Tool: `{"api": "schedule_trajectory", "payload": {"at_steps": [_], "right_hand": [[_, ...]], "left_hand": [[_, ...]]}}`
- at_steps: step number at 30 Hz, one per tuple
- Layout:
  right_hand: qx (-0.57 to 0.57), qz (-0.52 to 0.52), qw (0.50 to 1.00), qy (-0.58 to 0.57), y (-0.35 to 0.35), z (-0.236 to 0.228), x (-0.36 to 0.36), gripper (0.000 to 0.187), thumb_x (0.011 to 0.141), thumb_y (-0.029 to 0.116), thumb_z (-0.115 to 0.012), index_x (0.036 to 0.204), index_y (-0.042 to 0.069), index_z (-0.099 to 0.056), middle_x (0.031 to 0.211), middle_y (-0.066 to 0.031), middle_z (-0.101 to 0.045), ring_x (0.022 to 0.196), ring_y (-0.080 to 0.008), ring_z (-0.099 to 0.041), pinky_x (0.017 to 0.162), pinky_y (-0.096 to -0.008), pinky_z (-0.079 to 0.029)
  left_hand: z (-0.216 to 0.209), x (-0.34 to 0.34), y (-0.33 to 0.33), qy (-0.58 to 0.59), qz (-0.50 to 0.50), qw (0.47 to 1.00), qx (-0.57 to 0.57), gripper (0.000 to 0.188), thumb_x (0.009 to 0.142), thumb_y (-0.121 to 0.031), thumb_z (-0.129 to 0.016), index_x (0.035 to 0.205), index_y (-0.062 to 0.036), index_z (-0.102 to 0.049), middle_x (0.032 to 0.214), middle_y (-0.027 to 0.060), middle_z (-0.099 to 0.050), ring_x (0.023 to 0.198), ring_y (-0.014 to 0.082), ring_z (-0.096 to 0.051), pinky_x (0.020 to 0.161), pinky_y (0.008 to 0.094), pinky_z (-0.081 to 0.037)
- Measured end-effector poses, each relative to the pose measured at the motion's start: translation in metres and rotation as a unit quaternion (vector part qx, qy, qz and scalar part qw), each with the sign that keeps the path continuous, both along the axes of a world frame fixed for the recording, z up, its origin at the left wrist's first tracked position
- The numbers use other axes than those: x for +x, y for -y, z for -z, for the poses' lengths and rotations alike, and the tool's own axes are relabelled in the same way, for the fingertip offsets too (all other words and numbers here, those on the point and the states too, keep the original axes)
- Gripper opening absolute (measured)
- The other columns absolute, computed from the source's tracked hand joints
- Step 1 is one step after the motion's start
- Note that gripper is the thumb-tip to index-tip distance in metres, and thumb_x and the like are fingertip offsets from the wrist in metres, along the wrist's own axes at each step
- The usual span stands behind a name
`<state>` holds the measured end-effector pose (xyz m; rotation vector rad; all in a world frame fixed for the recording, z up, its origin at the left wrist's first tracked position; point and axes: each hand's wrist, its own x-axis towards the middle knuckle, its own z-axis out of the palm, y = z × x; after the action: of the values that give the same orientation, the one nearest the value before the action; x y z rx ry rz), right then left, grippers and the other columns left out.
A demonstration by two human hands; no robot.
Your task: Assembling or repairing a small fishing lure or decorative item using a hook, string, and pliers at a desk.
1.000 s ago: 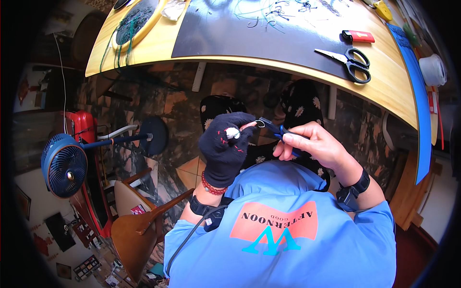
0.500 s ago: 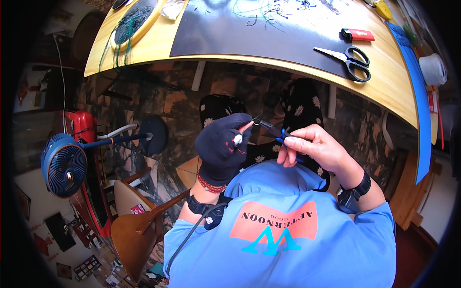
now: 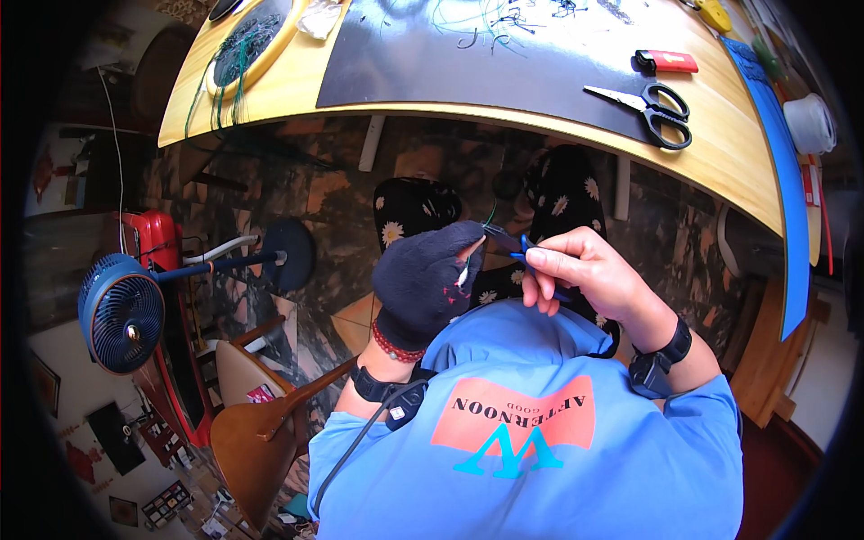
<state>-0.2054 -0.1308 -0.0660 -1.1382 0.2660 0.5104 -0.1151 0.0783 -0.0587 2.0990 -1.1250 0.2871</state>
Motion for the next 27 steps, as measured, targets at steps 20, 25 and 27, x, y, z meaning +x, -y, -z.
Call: {"api": "schedule_trajectory", "payload": {"at_steps": [20,25,27], "right_hand": [[-0.296,0.19,0.899,0.261,-0.012,-0.006,0.005,0.015,0.083,0.003,-0.075,0.096,-0.003,-0.07,0.091,-0.0071,-0.063,0.072,-0.009,-0.061,0.061,-0.0245,-0.049],[-0.293,0.155,0.897,0.292,-0.015,0.003,0.018,0.013,0.082,0.003,-0.074,0.093,-0.002,-0.069,0.086,-0.0062,-0.061,0.07,-0.0102,-0.059,0.06,-0.0257,-0.046],[-0.297,0.155,0.894,0.296,-0.014,0.005,0.019,0.012,0.083,0.004,-0.073,0.092,-0.003,-0.068,0.084,-0.0058,-0.061,0.069,-0.0104,-0.058,0.06,-0.0258,-0.046]], "left_hand": [[0.019,-0.004,0.008,-0.272,-0.061,0.939,-0.201,0.012,0.082,0.0,-0.076,0.089,-0.0043,-0.068,0.085,0.0039,-0.067,0.075,0.0117,-0.062,0.067,0.0255,-0.049],[0.016,-0.005,0.016,-0.305,-0.028,0.932,-0.193,0.013,0.081,0.0,-0.077,0.09,-0.0039,-0.069,0.086,0.0042,-0.068,0.076,0.0122,-0.063,0.069,0.026,-0.05],[0.015,-0.003,0.017,-0.263,-0.014,0.945,-0.193,0.013,0.079,0.004,-0.075,0.08,-0.0031,-0.064,0.083,0.0069,-0.069,0.073,0.014,-0.063,0.066,0.0278,-0.049]]}}
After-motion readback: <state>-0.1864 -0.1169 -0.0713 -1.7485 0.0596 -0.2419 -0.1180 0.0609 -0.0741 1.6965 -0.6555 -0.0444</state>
